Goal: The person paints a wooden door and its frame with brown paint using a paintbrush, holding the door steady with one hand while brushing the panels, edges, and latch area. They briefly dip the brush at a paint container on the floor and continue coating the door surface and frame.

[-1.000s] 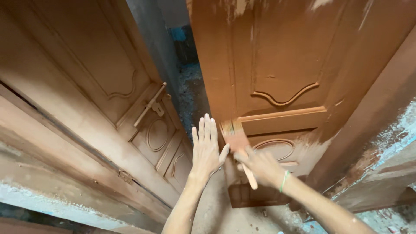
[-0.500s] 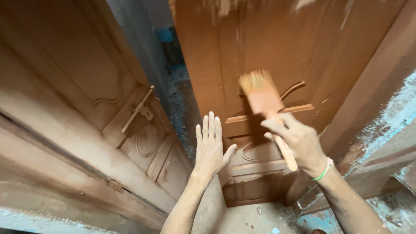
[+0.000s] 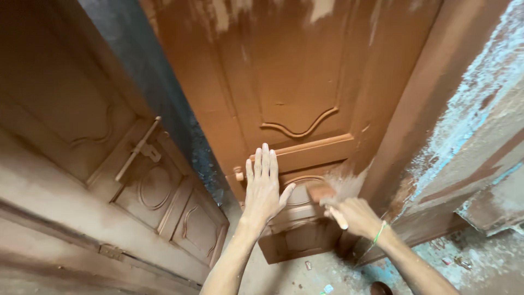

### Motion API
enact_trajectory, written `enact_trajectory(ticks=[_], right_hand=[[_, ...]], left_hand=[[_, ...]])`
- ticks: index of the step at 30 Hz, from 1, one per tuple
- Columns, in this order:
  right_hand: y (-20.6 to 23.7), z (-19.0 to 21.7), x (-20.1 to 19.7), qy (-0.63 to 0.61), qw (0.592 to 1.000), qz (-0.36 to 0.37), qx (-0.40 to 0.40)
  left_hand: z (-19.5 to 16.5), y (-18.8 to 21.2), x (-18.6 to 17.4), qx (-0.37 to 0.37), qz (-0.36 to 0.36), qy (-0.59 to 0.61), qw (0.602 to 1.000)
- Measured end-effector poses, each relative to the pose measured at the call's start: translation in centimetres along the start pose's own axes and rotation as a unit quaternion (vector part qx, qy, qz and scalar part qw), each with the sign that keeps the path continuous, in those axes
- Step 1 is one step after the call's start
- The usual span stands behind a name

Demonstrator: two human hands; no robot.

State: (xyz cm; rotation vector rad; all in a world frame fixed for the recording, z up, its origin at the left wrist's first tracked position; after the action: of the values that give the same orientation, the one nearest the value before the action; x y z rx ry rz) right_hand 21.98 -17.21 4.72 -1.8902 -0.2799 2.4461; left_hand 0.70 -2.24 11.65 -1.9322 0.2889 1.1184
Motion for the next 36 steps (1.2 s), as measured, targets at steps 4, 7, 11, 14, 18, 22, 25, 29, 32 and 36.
enact_trajectory(ticks=[4,7,11,14,18,22,25,29,32,36], right_hand=[[1.2,-1.1,-9.1,0.003,0.963,-0.246,-0.108],[2.4,-0.6,-15.1,0.108,0.939,-0.322,-0.05],[3.5,-2.4,-17.6,0.134,0.91,-0.386,-0.069],[3.8,-5.8,-13.7,0.125,0.943,-0.307,-0.03],[6.3,-9.7,-4.3,0.098,0.983,-0.154,0.022],[8.9,-12.9,0.3,-0.034,0.997,-0.051,0.057],[9.1,-13.9,-2.5,-0.039,0.992,-0.113,0.044],[8.3,-12.4,-10.8,-0.018,0.963,-0.268,-0.035],[8.2,-10.4,-15.8,0.051,0.938,-0.342,-0.03],[8.1,-10.0,-17.0,0.083,0.913,-0.389,-0.089]], left_hand=[[-3.4,-1.4,1.4,0.008,-0.013,0.011,1.0],[-5.7,-2.6,2.3,0.015,0.001,0.015,1.0],[-8.3,-3.3,3.8,0.018,-0.01,0.03,0.999],[-9.8,-3.7,5.1,0.019,-0.007,0.03,0.999],[-11.2,-4.0,6.4,0.022,-0.004,0.026,0.999],[-12.5,-4.5,7.6,0.023,-0.007,0.014,1.0],[-13.8,-5.0,8.7,0.02,0.004,0.013,1.0],[-16.0,-5.5,10.1,0.029,0.003,0.024,0.999],[-17.3,-5.9,10.7,0.029,0.01,0.027,0.999],[-18.3,-6.3,11.4,0.027,-0.006,0.027,0.999]])
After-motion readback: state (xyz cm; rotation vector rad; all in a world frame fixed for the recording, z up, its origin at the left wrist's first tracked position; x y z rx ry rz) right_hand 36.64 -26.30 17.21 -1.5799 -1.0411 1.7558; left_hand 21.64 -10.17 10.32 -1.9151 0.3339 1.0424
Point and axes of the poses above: each hand's wrist, its own y-axis away from the middle knuckle, its own x-axis out of the palm, z = x × y, the point moved 1 cm from there along -y, towards the middle knuckle, and after that the axes turned 9 degrees about -x, right-handed, at the moved point
